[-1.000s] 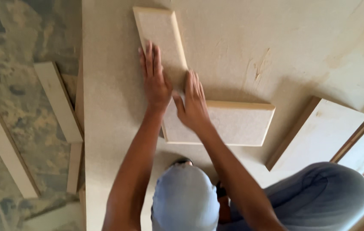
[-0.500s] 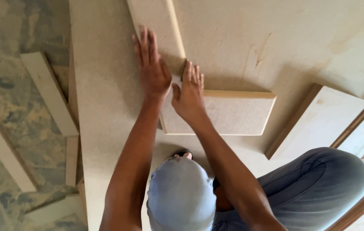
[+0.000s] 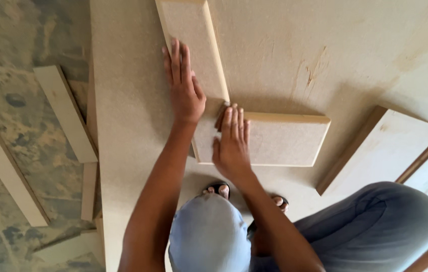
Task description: The person uses a piece of sandpaper to smooth the edges and surfaces of two L-shaped wooden pieces placed on a larger board on the floor.
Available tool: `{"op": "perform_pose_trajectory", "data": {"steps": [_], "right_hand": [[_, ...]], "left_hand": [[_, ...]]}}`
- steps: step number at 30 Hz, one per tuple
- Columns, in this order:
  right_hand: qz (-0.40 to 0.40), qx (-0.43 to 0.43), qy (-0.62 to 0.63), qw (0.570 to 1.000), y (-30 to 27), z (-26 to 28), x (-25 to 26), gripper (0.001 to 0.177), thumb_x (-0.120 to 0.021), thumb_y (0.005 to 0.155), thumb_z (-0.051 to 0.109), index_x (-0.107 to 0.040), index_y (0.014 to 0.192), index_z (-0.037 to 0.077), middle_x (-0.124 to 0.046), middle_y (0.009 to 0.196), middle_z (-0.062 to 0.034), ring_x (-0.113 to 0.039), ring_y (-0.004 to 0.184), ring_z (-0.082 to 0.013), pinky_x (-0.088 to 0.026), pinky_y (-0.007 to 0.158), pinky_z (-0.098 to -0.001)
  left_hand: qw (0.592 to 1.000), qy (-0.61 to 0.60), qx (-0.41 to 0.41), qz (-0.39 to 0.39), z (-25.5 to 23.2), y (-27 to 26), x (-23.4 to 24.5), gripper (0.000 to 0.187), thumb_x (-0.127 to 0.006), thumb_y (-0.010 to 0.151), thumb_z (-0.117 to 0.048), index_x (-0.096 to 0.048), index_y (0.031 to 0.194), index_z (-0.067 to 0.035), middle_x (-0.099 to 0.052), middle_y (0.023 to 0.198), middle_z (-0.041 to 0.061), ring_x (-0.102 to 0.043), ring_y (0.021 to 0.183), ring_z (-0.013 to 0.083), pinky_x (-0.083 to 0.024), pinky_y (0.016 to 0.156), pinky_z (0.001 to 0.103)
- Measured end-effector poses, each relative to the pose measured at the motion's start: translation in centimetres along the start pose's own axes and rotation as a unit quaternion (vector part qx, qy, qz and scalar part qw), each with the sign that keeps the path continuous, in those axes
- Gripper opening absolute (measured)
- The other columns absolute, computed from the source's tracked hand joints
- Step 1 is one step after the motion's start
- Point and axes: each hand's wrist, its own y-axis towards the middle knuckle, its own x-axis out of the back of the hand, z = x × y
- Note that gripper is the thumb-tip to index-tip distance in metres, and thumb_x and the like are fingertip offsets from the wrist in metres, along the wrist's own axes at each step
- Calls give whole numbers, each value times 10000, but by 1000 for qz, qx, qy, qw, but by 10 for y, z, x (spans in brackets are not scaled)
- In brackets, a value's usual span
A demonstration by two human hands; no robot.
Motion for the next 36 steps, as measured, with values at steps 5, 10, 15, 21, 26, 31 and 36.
{"op": "perform_pose_trajectory", "data": {"steps": [5, 10, 15, 21, 26, 31, 36], "right_hand": [[-39, 2, 73, 997, 68, -3, -3, 835, -392, 1093, 478, -106, 1596, -124, -126, 1667, -375, -85, 1575, -517, -92, 1279, -586], [-4, 3, 35, 999, 21, -8, -1, 849, -363, 1085, 508, -99, 1604, -109, -128, 1676, -366, -101, 1582, -507, -101, 1275, -588], [-101, 93, 104, 985, 116, -3, -6, 738, -379, 1144, 397, -116, 1624, -98, -116, 1683, -374, -142, 1587, -522, -219, 1304, -587], [-86, 113, 64, 988, 105, -9, 3, 682, -365, 1145, 338, -145, 1617, -102, -177, 1674, -376, -189, 1572, -528, -233, 1288, -604], [-76, 76, 69, 992, 92, 0, 3, 730, -410, 1111, 353, -152, 1600, -123, -172, 1642, -400, -197, 1539, -548, -226, 1236, -605], [-152, 150, 97, 972, 196, 14, 10, 709, -395, 1149, 364, -142, 1630, -93, -172, 1689, -365, -230, 1574, -531, -285, 1291, -571], [-101, 126, 26, 987, 119, -3, 8, 729, -413, 1133, 358, -96, 1621, -80, -172, 1674, -340, -219, 1570, -527, -262, 1276, -595]], "left_hand": [[999, -34, -9, -22, 4, 12, -3, 571, -427, 1103, -32, -309, 1651, -140, -231, 1745, 40, -149, 1651, 371, -226, 1386, 496], [1000, -13, 5, -2, 4, -2, 0, 582, -409, 1117, 13, -304, 1675, -117, -219, 1768, 50, -152, 1620, 358, -234, 1372, 497], [999, -37, -11, -25, 6, 3, 1, 573, -479, 1061, -28, -351, 1616, -88, -232, 1729, 67, -159, 1628, 392, -231, 1358, 546], [1000, -25, -3, -14, 3, 5, 2, 520, -372, 1093, -143, -379, 1601, -32, -258, 1716, 123, -166, 1616, 421, -211, 1345, 549], [999, -34, -6, -20, 2, 3, 4, 544, -419, 1057, -118, -369, 1594, -44, -254, 1707, 130, -170, 1603, 427, -198, 1333, 543], [999, 28, 19, 15, 8, 3, -4, 518, -388, 1095, -116, -381, 1608, -44, -236, 1720, 149, -160, 1606, 439, -194, 1337, 548], [1000, -1, -1, -15, 7, 0, -3, 533, -412, 1084, -124, -346, 1609, -63, -224, 1725, 101, -149, 1619, 405, -198, 1351, 541]]}}
